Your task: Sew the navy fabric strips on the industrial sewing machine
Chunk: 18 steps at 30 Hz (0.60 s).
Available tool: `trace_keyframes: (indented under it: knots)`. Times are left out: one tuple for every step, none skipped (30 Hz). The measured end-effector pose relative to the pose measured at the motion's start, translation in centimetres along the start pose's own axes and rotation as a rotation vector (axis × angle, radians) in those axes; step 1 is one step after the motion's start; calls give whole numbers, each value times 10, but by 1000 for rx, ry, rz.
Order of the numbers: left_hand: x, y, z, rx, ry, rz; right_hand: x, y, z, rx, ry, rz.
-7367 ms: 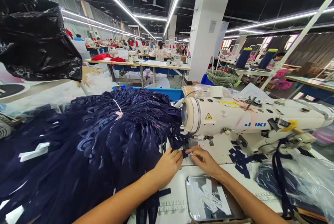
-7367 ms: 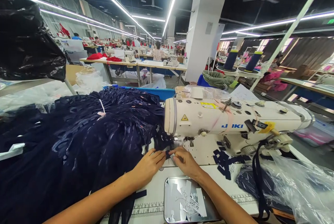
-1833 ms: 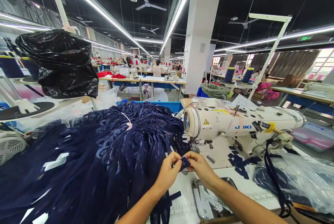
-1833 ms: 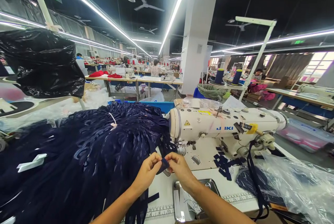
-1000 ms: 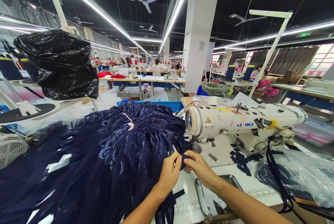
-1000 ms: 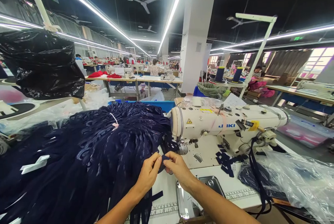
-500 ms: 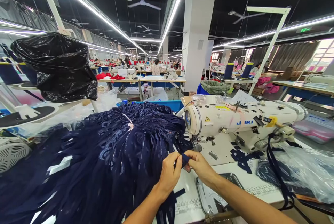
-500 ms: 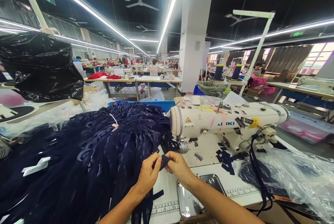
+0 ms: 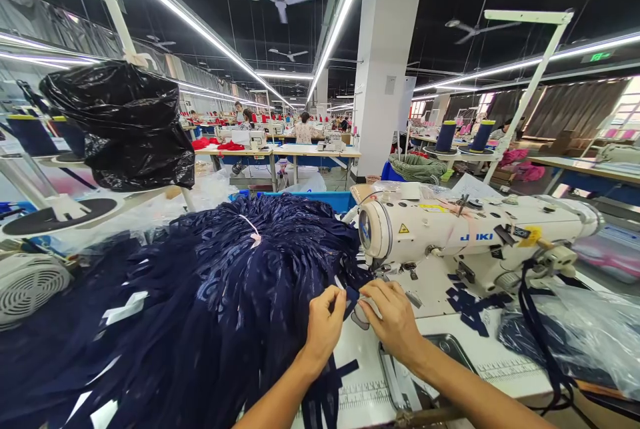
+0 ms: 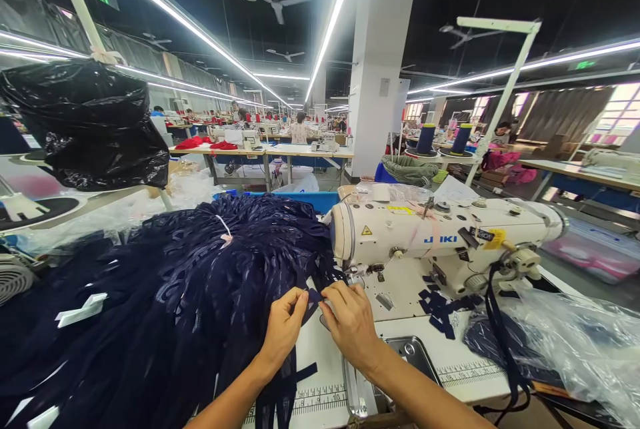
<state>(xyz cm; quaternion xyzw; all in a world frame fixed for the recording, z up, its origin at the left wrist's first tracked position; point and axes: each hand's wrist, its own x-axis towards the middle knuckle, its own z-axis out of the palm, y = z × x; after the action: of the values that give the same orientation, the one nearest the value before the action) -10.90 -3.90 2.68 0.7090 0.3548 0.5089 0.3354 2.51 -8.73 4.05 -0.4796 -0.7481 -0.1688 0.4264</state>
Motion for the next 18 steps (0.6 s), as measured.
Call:
trace_keyframes:
  knots:
    - [-1, -1, 0, 5, 0, 6, 1, -1, 1, -12, -9, -16]
    - [-1, -1, 0, 15, -4, 14, 1, -2, 3, -22, -20, -27]
    - [-2, -1, 1, 31, -11, 26, 1, -2, 5, -31, -31, -32]
    - [-3, -2, 1, 53, -19, 41, 0, -3, 8, -37, -38, -29]
    - [-4, -2, 1, 78, -28, 57, -1, -4, 11, -34, -46, -16]
    - [-5, -3, 1, 101, -35, 72, -1, -4, 13, -13, -57, 11]
    - [-6, -3, 2, 117, -41, 84, -2, -5, 15, 38, -81, 60]
    - [-6, -3, 2, 122, -43, 90, -2, -5, 15, 128, -115, 135]
    - [-6, -3, 2, 116, -49, 88, -2, -5, 14, 250, -157, 234]
    - [-6, -3, 2, 100, -56, 78, -1, -5, 13, 393, -199, 344]
    - [-5, -3, 2, 78, -63, 63, 0, -5, 10, 538, -238, 453]
    - [-5, -2, 2, 55, -68, 43, 2, -5, 8, 669, -269, 548]
    - [-5, -1, 2, 32, -75, 22, 3, -6, 5, 775, -290, 620]
    - [-5, 0, 2, 13, -79, 2, 5, -6, 3, 851, -302, 667]
    - [-5, 1, 2, -3, -82, -15, 6, -7, 1, 899, -310, 692]
    - [-5, 3, 2, -15, -83, -25, 6, -8, 0, 921, -310, 700]
    - [-6, 4, 2, -25, -89, -28, 5, -9, -1, 923, -303, 691]
    - [-6, 6, 2, -33, -97, -22, 4, -11, -1, 907, -291, 671]
